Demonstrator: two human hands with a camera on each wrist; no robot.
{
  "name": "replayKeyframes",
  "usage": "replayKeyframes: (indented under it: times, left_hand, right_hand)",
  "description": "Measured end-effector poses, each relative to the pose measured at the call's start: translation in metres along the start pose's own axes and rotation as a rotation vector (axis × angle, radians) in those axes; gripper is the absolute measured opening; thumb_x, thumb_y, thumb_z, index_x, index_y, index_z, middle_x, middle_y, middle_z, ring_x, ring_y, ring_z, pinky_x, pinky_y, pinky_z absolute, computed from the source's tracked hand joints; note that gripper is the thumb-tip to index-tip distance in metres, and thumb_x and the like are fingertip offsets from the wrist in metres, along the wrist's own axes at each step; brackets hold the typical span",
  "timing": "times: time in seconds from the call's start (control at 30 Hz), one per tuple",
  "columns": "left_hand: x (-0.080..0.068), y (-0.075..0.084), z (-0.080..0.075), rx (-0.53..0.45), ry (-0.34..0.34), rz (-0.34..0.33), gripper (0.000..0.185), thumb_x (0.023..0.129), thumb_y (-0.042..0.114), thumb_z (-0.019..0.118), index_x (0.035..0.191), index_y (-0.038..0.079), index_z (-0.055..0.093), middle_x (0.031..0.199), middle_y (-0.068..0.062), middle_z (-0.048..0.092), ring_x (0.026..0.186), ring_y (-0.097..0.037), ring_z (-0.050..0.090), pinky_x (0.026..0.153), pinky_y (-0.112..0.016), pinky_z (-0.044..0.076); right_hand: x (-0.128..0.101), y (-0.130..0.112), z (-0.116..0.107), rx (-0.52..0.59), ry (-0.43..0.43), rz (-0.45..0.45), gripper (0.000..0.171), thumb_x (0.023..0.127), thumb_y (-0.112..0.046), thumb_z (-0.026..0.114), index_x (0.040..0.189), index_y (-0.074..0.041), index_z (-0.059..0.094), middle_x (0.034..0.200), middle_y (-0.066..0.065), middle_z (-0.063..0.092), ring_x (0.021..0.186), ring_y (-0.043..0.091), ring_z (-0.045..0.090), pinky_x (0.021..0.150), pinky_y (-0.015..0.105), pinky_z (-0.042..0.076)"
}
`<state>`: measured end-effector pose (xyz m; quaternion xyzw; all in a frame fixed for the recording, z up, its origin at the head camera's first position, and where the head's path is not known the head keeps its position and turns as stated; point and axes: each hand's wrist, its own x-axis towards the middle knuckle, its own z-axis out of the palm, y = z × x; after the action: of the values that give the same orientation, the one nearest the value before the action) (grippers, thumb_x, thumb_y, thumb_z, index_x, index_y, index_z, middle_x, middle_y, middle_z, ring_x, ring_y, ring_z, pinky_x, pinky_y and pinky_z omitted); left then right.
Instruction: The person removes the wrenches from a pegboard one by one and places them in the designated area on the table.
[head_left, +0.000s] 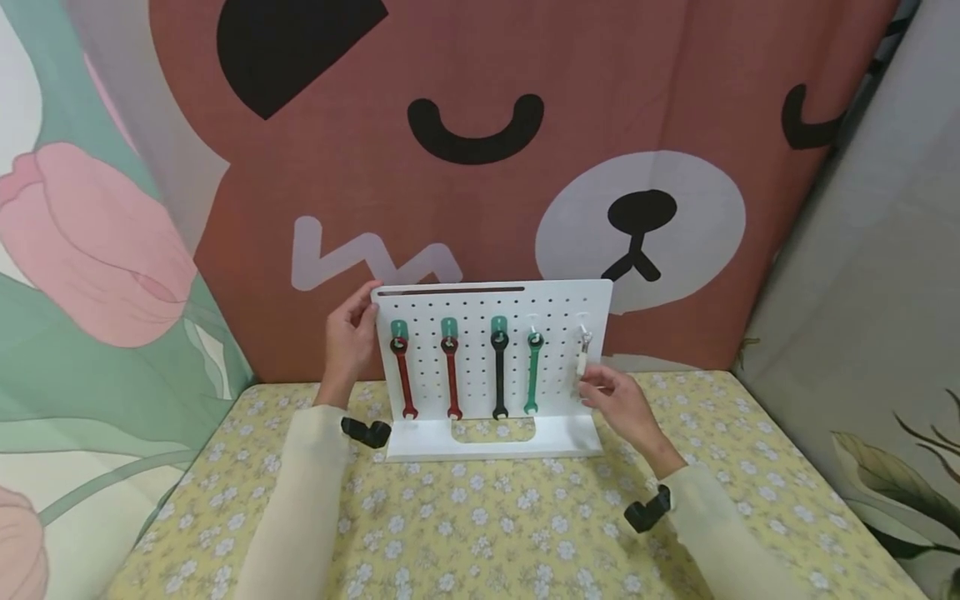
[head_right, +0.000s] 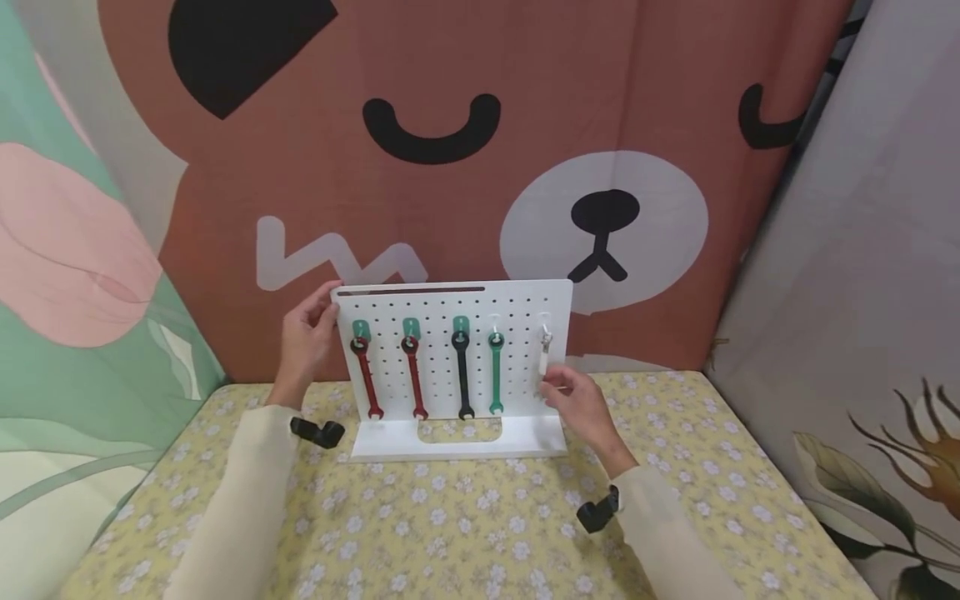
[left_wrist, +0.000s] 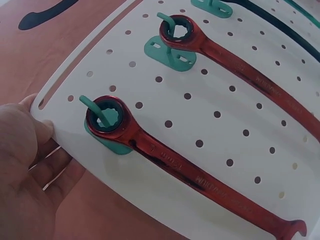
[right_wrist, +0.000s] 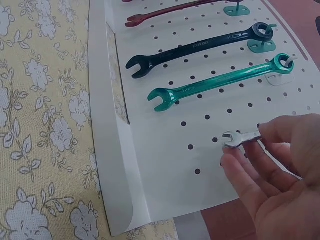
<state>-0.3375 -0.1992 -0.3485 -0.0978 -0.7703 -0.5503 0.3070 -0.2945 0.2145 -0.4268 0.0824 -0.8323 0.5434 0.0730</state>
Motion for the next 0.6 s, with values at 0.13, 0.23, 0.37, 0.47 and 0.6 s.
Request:
replayKeyframes:
  times: [0.13, 0.23, 0.37, 0.47, 0.6]
  left_hand:
    - [0.0008, 0.0000, 0.0006, 0.002, -0.011, -0.002, 0.035, 0.109, 0.014, 0.055, 0.142, 0.016, 0.065, 0.092, -0.021, 0.059, 0.072, -0.029, 0.048, 0.060, -0.025, 0.040]
    - [0.0002, 0.0003, 0.0001, 0.005, -0.019, -0.007, 0.035, 0.109, 0.014, 0.054, 0.142, 0.015, 0.064, 0.093, -0.020, 0.060, 0.075, -0.029, 0.050, 0.062, -0.025, 0.041]
    - [0.0003, 0.0008, 0.0000, 0.000, -0.018, -0.007, 0.035, 0.108, 0.012, 0.054, 0.141, 0.014, 0.065, 0.092, -0.022, 0.059, 0.073, -0.028, 0.048, 0.061, -0.025, 0.040]
    - [0.0001, 0.0017, -0.0005, -0.003, -0.011, -0.009, 0.035, 0.108, 0.011, 0.055, 0.141, 0.014, 0.066, 0.093, -0.019, 0.061, 0.074, -0.028, 0.050, 0.061, -0.025, 0.040]
    - [0.0002, 0.0018, -0.0010, 0.001, -0.014, -0.009, 0.035, 0.108, 0.012, 0.055, 0.141, 0.014, 0.065, 0.094, -0.016, 0.063, 0.076, -0.027, 0.051, 0.062, -0.024, 0.041]
  right_hand:
    - [-0.0012, 0.0003, -0.0047, 0.019, 0.000, 0.002, 0.028, 0.103, -0.019, 0.066, 0.120, 0.004, 0.065, 0.112, 0.018, 0.066, 0.101, 0.029, 0.068, 0.088, 0.037, 0.057]
    - [-0.0037, -0.0005, -0.0059, 0.030, 0.003, -0.012, 0.030, 0.104, -0.020, 0.066, 0.122, 0.003, 0.065, 0.113, 0.018, 0.066, 0.101, 0.030, 0.068, 0.085, 0.033, 0.057]
    - [-0.0060, -0.0010, -0.0070, 0.054, 0.002, -0.029, 0.035, 0.104, -0.022, 0.066, 0.126, 0.004, 0.064, 0.116, 0.020, 0.065, 0.105, 0.034, 0.067, 0.084, 0.036, 0.058]
    - [-0.0073, -0.0020, -0.0076, 0.062, 0.001, -0.022, 0.037, 0.104, -0.023, 0.066, 0.129, 0.003, 0.062, 0.117, 0.019, 0.064, 0.105, 0.032, 0.067, 0.086, 0.040, 0.058]
    - [-0.0083, -0.0047, -0.0095, 0.093, 0.002, -0.006, 0.036, 0.104, -0.021, 0.066, 0.130, 0.002, 0.061, 0.117, 0.019, 0.062, 0.102, 0.027, 0.066, 0.084, 0.039, 0.058]
